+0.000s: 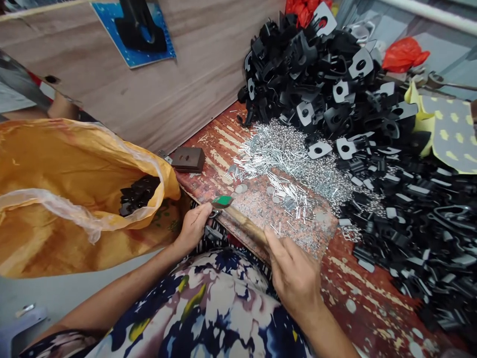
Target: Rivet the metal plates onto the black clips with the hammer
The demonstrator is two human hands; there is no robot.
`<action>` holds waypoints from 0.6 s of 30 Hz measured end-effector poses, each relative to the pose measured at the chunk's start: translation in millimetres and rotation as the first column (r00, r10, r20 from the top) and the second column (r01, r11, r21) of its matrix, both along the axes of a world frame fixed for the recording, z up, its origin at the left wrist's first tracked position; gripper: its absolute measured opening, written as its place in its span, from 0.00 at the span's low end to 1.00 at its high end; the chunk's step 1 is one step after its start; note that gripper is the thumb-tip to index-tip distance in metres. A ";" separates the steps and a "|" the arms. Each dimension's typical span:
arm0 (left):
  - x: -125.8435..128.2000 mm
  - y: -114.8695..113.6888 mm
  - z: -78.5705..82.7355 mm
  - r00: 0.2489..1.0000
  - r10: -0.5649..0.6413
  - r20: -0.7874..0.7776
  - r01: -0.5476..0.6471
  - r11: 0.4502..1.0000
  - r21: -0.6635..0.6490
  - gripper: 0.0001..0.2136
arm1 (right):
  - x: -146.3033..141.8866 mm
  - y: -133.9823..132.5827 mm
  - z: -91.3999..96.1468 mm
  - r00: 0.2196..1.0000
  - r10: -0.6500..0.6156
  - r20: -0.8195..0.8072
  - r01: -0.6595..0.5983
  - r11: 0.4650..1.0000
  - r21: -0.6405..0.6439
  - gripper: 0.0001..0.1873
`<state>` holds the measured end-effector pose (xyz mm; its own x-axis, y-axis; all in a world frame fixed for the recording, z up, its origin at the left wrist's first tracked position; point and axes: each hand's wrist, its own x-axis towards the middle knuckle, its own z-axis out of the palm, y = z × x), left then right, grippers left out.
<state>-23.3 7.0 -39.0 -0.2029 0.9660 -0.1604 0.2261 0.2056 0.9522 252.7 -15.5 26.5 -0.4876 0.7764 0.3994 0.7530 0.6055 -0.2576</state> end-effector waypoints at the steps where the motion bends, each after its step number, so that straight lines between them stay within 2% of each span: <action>1: -0.1 0.2 0.8 1.000 -0.001 -0.001 0.001 1.000 -0.002 0.20 | -0.6 -1.1 -1.4 1.000 0.018 0.010 -0.017 0.999 -0.047 0.34; 4: -1.2 0.0 3.0 1.000 -0.015 0.002 0.015 1.000 -0.005 0.21 | -7.1 -3.7 -11.2 0.999 0.046 0.023 -0.039 0.969 -0.244 0.31; 6: -2.6 -0.7 4.0 1.000 -0.027 0.006 0.027 1.000 -0.007 0.20 | -13.3 -5.1 -19.5 0.998 0.023 0.053 -0.006 0.955 -0.298 0.30; 10: -4.9 -0.1 3.6 0.998 -0.070 0.003 0.070 0.998 0.009 0.20 | -20.5 -6.6 -32.5 0.960 -0.052 0.275 0.111 0.973 -0.202 0.31; 14: -3.6 5.0 8.6 0.991 -0.114 -0.069 0.116 0.993 0.026 0.20 | -13.6 2.7 -41.2 0.932 -0.070 0.357 0.126 0.983 -0.136 0.31; 16: -7.0 4.1 21.2 0.978 -0.167 -0.124 0.170 0.985 0.017 0.19 | -5.1 14.7 -45.5 0.928 -0.078 0.363 0.125 0.986 -0.109 0.32; 18: -18.9 -3.8 42.0 0.954 -0.230 -0.191 0.242 0.970 0.037 0.17 | 5.0 29.7 -49.0 0.929 -0.114 0.353 0.151 0.985 -0.079 0.35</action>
<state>-42.2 3.1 3.0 0.0116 0.9965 -0.0824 0.4339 0.0692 0.8983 257.7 14.2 -22.5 -0.4709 0.8712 0.1385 0.8780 0.4781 -0.0220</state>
